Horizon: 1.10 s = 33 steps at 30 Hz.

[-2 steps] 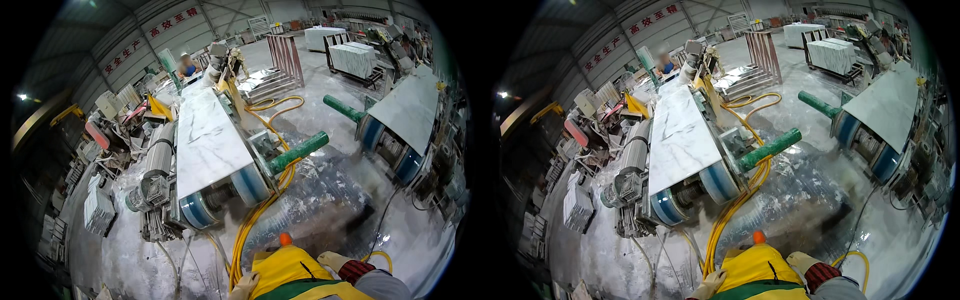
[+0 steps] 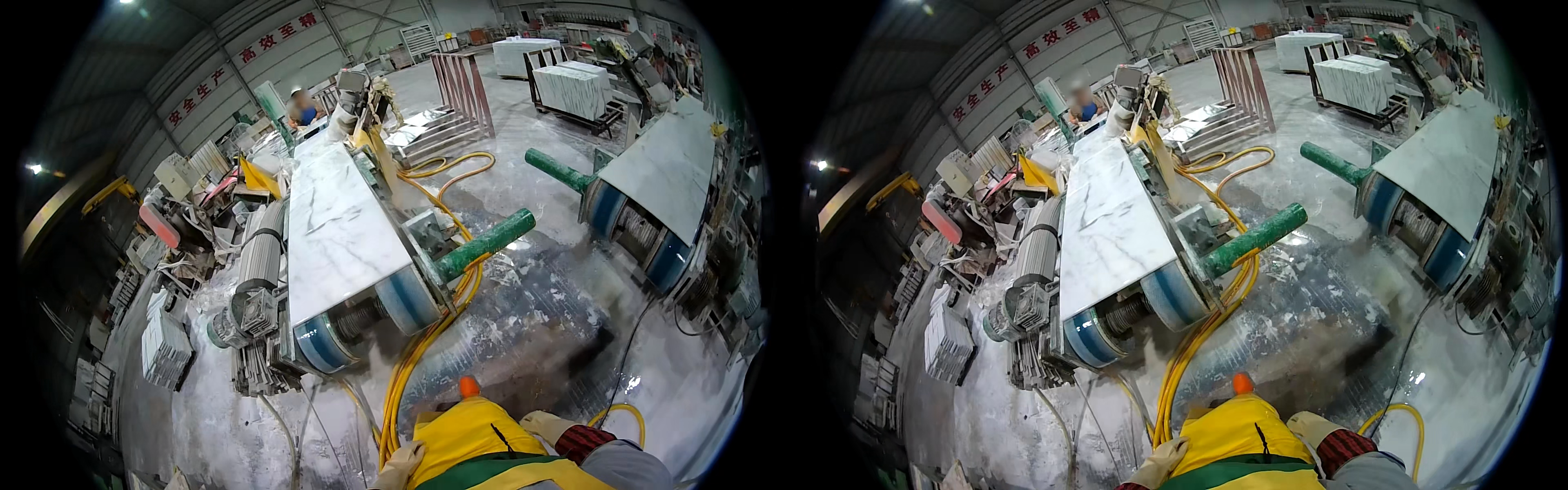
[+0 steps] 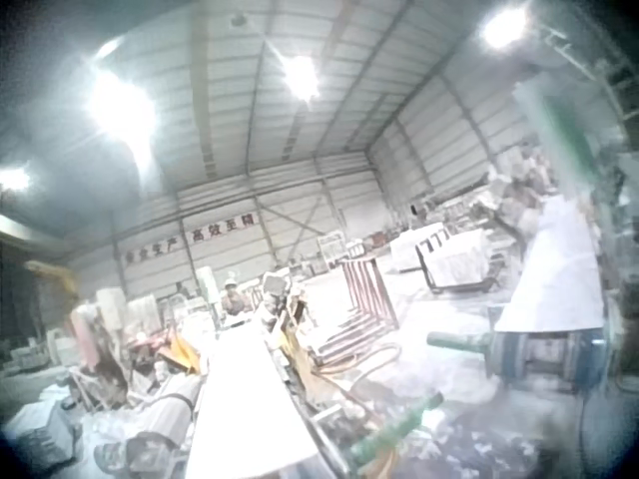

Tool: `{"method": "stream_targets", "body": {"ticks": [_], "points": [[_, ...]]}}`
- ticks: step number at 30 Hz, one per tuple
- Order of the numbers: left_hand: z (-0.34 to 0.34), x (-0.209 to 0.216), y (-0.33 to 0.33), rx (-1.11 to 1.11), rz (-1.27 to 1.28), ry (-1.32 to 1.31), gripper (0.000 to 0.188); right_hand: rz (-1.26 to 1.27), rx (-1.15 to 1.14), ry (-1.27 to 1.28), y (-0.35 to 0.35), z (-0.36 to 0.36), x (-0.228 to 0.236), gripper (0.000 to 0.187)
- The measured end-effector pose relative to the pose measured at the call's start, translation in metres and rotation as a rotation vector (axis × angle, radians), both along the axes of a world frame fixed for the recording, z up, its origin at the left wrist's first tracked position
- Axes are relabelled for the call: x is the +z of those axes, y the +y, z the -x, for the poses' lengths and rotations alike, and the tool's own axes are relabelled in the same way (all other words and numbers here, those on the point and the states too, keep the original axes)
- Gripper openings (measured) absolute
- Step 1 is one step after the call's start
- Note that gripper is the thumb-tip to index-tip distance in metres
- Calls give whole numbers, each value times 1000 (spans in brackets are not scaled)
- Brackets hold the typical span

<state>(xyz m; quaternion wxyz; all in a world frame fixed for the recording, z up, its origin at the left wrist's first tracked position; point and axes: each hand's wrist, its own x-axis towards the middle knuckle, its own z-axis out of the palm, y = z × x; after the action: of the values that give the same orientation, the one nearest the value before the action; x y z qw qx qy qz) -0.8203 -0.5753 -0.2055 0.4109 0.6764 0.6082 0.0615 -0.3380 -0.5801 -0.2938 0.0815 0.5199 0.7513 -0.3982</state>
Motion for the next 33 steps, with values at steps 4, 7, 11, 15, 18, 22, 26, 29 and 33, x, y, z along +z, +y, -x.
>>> {"method": "stream_targets", "body": {"ticks": [4, 7, 11, 15, 18, 22, 26, 29, 33], "points": [[-12, 20, 15, -36, 11, 115, 47, 114, -296, 16, -36, -3, -36, 40], [-8, 14, 16, -20, 12, 105, 49, 219, -378, 15, -43, -3, -21, 41], [-5, 0, 10, -34, -52, 128, 47, 273, -444, -1, -52, -3, -10, 43], [-3, 0, 14, -40, -8, 138, 49, 307, -491, -21, -54, -6, -2, 44], [6, -10, 2, -8, -62, 98, 48, 353, -501, -48, -51, -3, 5, 46], [11, -24, 5, -58, -49, 109, 50, 374, -515, -97, -19, 3, 33, 48], [8, -17, 35, -208, -74, 142, 55, 37, -440, -149, 60, 14, 14, 51], [-24, 27, 44, -85, -96, 14, 59, -225, -244, 189, 72, 42, 136, 47], [-43, 14, 28, -207, 20, -14, 59, -242, -182, 465, 71, 89, 123, 43]]}}
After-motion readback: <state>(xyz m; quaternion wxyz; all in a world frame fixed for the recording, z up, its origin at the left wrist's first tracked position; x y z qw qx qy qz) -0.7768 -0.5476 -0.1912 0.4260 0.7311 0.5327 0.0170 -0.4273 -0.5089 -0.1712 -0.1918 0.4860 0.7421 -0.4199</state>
